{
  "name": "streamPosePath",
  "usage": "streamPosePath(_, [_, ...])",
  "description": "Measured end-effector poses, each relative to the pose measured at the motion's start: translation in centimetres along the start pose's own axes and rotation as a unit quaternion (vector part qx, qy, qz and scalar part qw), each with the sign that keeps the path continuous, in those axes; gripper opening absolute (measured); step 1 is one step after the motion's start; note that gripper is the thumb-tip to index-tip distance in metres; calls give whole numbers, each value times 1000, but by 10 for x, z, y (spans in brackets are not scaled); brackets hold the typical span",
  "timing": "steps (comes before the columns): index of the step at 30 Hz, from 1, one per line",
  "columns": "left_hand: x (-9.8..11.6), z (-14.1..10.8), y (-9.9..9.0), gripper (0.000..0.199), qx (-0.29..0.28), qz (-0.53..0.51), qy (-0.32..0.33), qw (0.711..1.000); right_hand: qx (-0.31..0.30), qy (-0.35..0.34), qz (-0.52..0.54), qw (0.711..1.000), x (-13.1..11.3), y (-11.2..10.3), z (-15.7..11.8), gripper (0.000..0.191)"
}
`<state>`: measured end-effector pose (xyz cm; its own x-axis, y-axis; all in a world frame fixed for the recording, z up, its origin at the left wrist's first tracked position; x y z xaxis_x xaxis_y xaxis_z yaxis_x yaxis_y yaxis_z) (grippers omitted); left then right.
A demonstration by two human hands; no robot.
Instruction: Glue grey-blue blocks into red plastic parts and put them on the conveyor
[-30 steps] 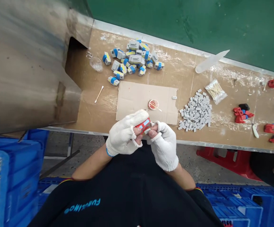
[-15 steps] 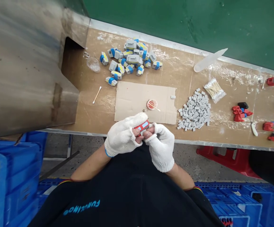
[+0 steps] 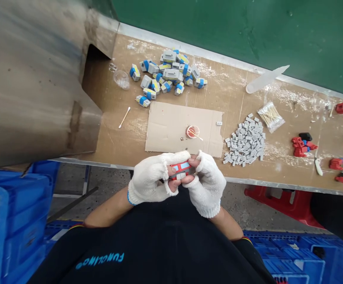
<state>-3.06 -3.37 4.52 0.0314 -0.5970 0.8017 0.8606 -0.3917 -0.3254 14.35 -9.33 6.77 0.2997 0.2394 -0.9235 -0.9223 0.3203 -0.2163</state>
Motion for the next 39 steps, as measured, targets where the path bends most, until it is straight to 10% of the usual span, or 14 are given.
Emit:
streamPosePath(5, [9,5,-4,73,15,48,27,998,2,38,19,999,5,1,-4,24])
streamPosePath(13, [4,-2,8,22,77,-105,-117,985,-43,12,0,999,3,-4,7,22])
streamPosePath(17, [3,3,10,28,126,-249,-218,935,-124,-131,-73,981,-2,-10,16,47])
streamPosePath(21, [1,7,10,41,107,-300,-303,898,-174,-194,-141,955,-4,-10,27,31])
streamPosePath(34, [0,8,17,49,-31,-618,-420,664,-309,-123,-58,941,4,-20,51,34])
streamPosePath(39, [4,12,16,50,-78,-619,-386,679,-315,-98,-16,944,3,-20,54,33])
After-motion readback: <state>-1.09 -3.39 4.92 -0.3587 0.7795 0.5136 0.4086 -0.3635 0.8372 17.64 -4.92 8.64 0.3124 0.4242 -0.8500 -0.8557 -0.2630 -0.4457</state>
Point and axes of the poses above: each hand's wrist, its own z-axis towards the middle knuckle, its own y-axis out of the palm, x = y × z, the point moved 4 cm from there along z, towards the middle knuckle, and after that the axes turned 3 degrees about z, right-handed, at the moved point
